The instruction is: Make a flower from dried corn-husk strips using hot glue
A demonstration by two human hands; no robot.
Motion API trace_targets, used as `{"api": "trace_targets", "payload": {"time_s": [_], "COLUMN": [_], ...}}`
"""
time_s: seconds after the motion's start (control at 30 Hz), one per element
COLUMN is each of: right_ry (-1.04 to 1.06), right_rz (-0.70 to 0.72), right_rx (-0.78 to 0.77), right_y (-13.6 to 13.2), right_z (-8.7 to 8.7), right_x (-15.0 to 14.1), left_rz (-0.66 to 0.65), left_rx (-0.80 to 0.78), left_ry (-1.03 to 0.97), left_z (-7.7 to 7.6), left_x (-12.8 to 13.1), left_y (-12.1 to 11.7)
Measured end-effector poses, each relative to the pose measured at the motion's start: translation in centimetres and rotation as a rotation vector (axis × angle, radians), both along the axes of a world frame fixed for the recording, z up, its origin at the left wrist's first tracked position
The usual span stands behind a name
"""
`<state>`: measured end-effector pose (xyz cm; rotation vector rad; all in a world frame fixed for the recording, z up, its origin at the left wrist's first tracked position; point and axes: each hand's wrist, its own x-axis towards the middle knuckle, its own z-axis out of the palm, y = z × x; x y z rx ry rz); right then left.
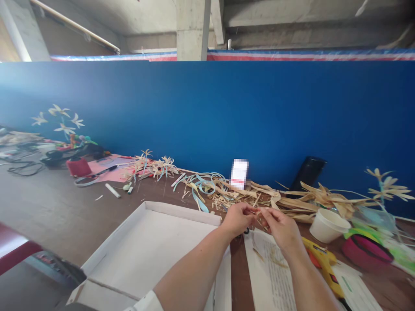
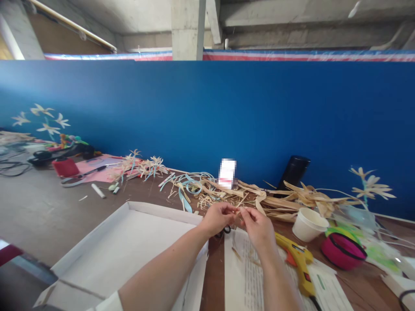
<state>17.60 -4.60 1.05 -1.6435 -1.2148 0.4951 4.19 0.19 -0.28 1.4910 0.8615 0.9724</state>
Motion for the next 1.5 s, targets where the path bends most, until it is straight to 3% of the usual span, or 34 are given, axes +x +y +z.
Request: {"api": "trace_targets", "payload": {"time_s": [0.67,1.5], "right_ry": [-0.042,0.069], "right_rz": [-0.028,-0.005], "right_rx": [0.036,0.0], "right_y": [-0.2,0.4], "right_z": [0.0,-1.0], "right_x": [0.3,0.7], "left_rz": [-0.111,-0.161], "left_rx": [-0.126,-0.332], "left_ry": [-0.129,-0.289], "left_z": [-0.2,0.3], "left_x": [-0.1,-0.4], "left_y": [0.0,-0.1]}}
